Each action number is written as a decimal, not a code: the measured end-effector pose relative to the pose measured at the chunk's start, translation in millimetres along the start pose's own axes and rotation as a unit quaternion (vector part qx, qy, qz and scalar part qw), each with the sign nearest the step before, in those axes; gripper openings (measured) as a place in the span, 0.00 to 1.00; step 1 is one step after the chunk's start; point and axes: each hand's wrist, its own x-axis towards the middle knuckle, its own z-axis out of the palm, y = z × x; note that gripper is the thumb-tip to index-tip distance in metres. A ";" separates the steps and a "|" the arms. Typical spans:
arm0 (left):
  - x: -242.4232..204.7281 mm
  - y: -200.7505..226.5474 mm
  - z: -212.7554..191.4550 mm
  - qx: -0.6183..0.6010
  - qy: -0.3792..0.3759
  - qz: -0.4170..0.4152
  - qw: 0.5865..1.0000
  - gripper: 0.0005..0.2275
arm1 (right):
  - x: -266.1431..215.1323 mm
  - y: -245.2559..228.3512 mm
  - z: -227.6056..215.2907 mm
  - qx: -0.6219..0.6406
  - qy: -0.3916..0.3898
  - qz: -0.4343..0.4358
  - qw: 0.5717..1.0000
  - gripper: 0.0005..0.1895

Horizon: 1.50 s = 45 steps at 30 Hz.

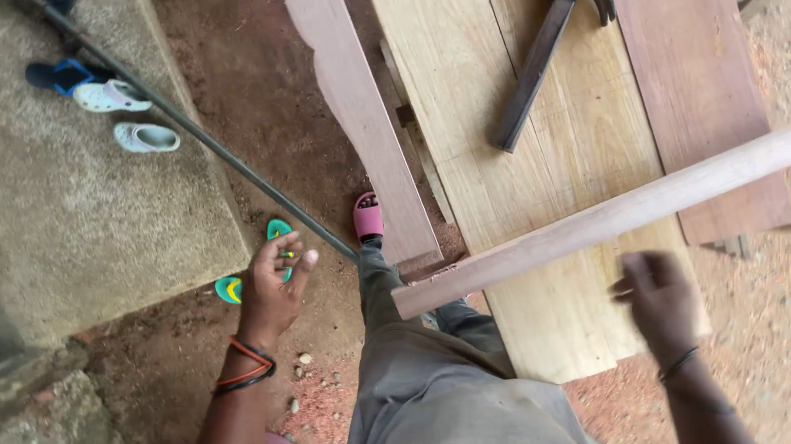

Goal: The person applies glue into mortise holes on a wooden rail using a small stick, then fits the rail into a wooden furniture frame and hammers the joints to seat the pieces together. They reposition the frame parts and press the joints by hand while assembling.

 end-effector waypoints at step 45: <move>185.7 117.4 112.8 0.256 -0.436 0.707 0.496 0.31 | -160.1 10.7 314.6 0.257 0.265 0.168 0.914 0.32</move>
